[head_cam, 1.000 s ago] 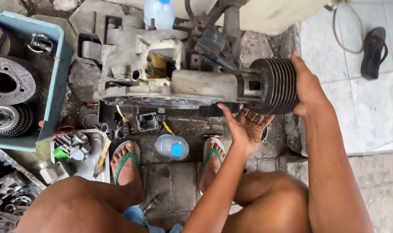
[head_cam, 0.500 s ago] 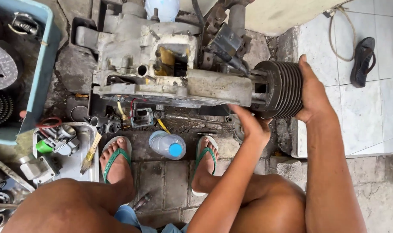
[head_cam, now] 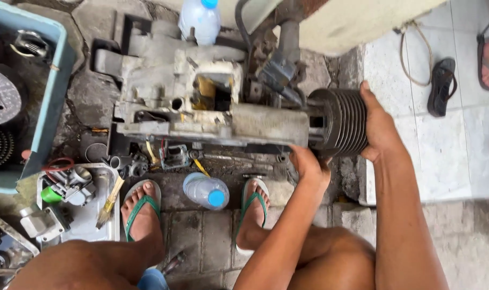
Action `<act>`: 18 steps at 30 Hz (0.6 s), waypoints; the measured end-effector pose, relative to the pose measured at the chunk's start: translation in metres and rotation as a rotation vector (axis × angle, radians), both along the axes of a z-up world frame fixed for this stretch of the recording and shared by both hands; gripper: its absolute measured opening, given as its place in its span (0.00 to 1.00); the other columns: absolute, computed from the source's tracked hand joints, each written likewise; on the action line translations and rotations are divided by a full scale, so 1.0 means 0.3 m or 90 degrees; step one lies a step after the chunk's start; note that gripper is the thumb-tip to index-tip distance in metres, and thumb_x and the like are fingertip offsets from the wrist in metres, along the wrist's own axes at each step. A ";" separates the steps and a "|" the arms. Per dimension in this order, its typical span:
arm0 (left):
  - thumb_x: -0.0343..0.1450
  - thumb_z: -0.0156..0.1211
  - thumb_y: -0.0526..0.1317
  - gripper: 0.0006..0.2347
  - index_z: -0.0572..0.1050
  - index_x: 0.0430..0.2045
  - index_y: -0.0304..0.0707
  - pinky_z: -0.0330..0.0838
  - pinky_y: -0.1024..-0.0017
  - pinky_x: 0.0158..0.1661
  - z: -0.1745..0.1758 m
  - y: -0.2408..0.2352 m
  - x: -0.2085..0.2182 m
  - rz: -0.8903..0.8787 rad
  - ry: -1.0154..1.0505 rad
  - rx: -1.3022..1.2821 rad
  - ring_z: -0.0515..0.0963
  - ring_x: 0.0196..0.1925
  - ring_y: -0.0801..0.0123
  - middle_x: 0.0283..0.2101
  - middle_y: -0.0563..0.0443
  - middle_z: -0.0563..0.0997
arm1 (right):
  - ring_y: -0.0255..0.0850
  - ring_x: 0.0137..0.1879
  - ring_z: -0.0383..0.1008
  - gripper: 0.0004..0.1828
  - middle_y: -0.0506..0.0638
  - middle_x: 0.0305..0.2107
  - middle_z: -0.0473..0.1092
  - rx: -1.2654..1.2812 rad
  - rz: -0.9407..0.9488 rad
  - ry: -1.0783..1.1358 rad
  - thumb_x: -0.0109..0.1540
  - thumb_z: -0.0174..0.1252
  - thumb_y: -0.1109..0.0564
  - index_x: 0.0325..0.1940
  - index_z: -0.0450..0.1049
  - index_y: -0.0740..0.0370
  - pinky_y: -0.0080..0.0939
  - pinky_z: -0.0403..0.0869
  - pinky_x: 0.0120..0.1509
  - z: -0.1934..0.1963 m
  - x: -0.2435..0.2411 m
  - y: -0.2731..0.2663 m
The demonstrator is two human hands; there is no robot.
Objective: Disassembling and cleaning a motorcycle engine, including scrubbing the exterior and removing the cylinder to inspect the piston.
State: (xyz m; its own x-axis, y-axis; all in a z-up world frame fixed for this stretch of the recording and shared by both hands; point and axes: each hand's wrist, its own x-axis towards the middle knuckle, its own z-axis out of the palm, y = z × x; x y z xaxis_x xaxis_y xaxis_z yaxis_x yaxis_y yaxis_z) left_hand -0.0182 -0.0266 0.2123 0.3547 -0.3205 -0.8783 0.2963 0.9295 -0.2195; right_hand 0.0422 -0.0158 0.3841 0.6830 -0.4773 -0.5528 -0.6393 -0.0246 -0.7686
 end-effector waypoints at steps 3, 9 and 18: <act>0.70 0.71 0.61 0.39 0.61 0.69 0.38 0.65 0.39 0.63 0.071 0.068 -0.013 0.021 -0.059 -0.025 0.66 0.70 0.39 0.69 0.36 0.65 | 0.46 0.31 0.81 0.30 0.51 0.27 0.69 -0.009 -0.008 -0.005 0.67 0.55 0.29 0.44 0.72 0.59 0.44 0.82 0.33 0.016 -0.004 0.019; 0.71 0.71 0.62 0.37 0.62 0.68 0.44 0.58 0.41 0.68 0.004 0.027 -0.054 0.142 -0.154 -0.138 0.60 0.74 0.52 0.72 0.46 0.61 | 0.44 0.29 0.81 0.28 0.49 0.24 0.68 0.024 0.012 -0.035 0.69 0.54 0.31 0.40 0.72 0.59 0.42 0.83 0.33 0.026 -0.011 0.058; 0.68 0.70 0.64 0.45 0.51 0.72 0.38 0.49 0.47 0.74 0.223 0.231 -0.027 0.149 -0.177 -0.110 0.45 0.80 0.51 0.75 0.41 0.44 | 0.46 0.28 0.82 0.26 0.52 0.24 0.72 0.111 -0.048 -0.066 0.69 0.54 0.34 0.36 0.72 0.60 0.42 0.83 0.33 -0.027 -0.022 0.016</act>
State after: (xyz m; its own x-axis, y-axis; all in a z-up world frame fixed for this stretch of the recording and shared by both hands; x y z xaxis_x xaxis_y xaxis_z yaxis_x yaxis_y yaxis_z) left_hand -0.0264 0.0428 0.2791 0.6521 -0.3366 -0.6793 0.1503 0.9357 -0.3193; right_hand 0.0355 -0.0112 0.3761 0.7064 -0.4328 -0.5600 -0.5517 0.1588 -0.8188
